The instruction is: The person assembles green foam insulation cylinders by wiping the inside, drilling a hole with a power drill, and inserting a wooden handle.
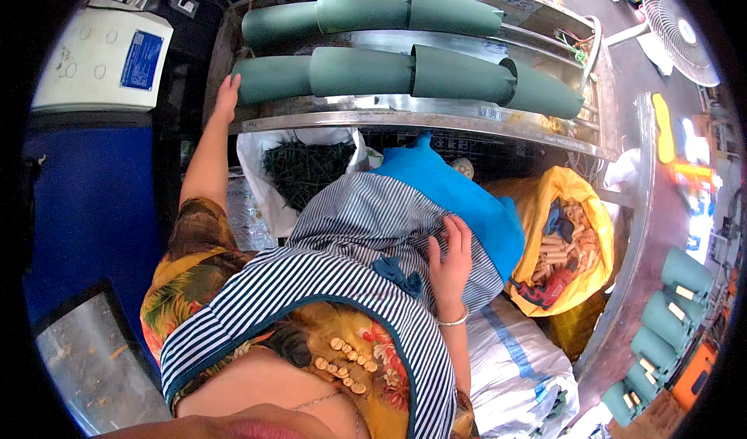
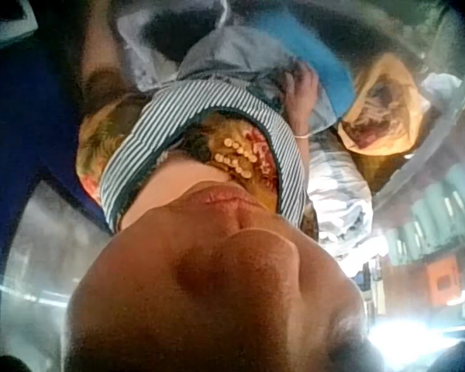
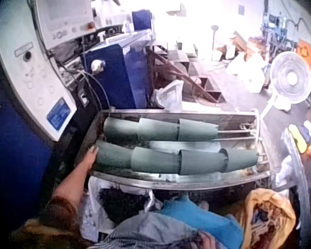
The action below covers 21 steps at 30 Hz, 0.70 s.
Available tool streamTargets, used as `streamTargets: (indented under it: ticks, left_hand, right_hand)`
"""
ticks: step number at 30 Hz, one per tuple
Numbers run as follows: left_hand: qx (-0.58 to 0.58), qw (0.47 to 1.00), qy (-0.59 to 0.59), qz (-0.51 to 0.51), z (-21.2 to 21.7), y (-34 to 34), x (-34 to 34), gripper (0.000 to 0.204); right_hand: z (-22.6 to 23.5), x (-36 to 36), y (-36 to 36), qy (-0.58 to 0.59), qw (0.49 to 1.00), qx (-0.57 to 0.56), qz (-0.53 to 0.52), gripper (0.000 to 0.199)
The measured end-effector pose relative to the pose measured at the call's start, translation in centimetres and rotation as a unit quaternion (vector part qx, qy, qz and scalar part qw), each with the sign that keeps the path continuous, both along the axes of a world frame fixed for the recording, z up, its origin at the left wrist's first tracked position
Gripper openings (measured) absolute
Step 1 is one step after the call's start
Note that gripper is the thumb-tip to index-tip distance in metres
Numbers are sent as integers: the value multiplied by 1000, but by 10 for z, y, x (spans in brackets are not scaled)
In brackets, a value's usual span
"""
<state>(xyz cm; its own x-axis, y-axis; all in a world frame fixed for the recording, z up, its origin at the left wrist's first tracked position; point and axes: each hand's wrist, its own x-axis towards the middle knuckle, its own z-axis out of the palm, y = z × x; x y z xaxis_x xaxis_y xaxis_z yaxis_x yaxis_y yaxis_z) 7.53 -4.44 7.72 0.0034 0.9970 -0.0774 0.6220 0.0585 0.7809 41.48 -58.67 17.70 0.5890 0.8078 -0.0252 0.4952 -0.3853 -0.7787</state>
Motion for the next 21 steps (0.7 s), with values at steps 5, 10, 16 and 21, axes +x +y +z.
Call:
streamTargets:
  ticks: [5,10,16,21]
  left_hand:
    - [-28,992,100,73,-9,11,10,60]
    - [-60,993,59,84,56,-12,5,57]
    - [-35,988,121,91,37,12,-46,53]
    - [20,931,308,193,53,29,-26,55]
  right_hand:
    - [9,27,-10,13,999,21,-23,44]
    - [31,5,-32,-34,995,26,-93,42]
    - [9,15,-52,0,986,15,-163,32]
    - [12,24,-51,-42,988,5,-151,27]
